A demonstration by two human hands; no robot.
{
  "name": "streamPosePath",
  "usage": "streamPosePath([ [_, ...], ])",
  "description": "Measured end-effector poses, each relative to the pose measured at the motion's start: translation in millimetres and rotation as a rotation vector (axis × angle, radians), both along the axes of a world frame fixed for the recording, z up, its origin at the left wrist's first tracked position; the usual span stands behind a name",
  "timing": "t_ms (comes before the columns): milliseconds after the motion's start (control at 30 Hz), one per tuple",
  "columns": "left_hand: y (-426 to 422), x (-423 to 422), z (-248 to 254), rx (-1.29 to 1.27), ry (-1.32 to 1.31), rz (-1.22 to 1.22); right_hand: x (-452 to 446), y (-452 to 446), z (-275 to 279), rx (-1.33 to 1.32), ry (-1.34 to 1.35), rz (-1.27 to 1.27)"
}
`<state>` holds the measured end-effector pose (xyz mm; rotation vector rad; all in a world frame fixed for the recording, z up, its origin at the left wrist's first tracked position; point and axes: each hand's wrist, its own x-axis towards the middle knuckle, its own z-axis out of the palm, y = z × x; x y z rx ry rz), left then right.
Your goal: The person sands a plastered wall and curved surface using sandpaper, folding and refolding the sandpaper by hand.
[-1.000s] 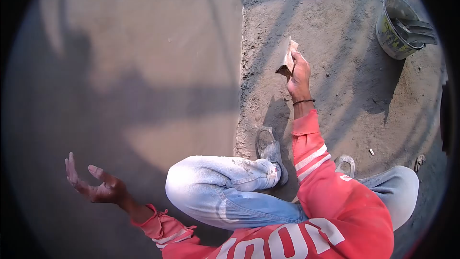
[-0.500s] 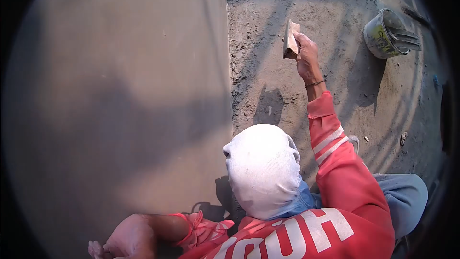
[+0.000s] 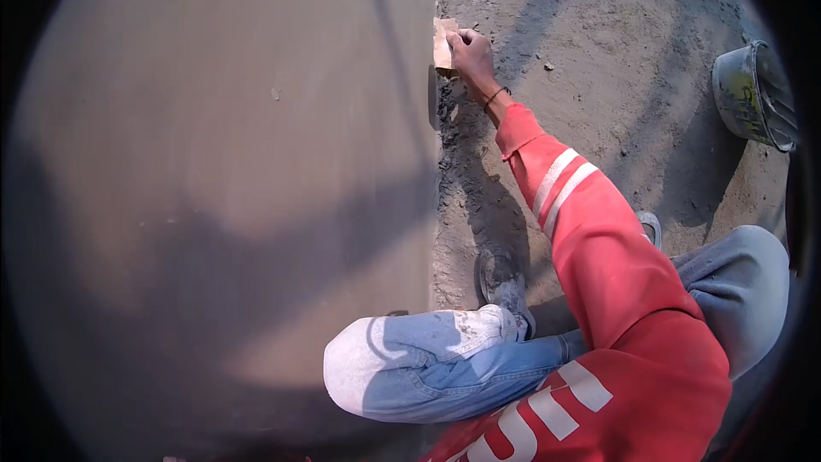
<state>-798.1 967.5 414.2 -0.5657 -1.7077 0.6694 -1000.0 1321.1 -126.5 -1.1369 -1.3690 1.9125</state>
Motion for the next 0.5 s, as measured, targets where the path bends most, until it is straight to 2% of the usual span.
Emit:
streamPosePath([
  [100, 1, -2, 37, -0.202, 0.057, 0.294, -45, 25, -3, 0.063, -0.062, -0.009],
  [167, 0, -3, 47, -0.270, 0.054, 0.346, -53, 13, -6, 0.058, -0.057, 0.072],
  [200, 0, -4, 52, -0.302, 0.049, 0.353, -52, -9, -11, 0.062, -0.065, 0.030],
  [300, 4, -11, 48, -0.301, 0.075, 0.332, 23, -110, 10, 0.071, -0.065, 0.043],
  [333, 6, -11, 47, -0.279, 0.078, 0.330, 65, -144, 20, 0.034, -0.076, 0.182],
  [400, 10, -8, 45, -0.252, 0.081, 0.323, 131, -213, 24, -0.017, -0.063, 0.255],
  [433, 12, -8, 44, -0.249, 0.076, 0.316, 146, -230, 22, -0.024, -0.050, 0.242],
  [500, 9, -20, 42, -0.251, 0.055, 0.288, 133, -202, 24, 0.040, -0.029, 0.157],
])
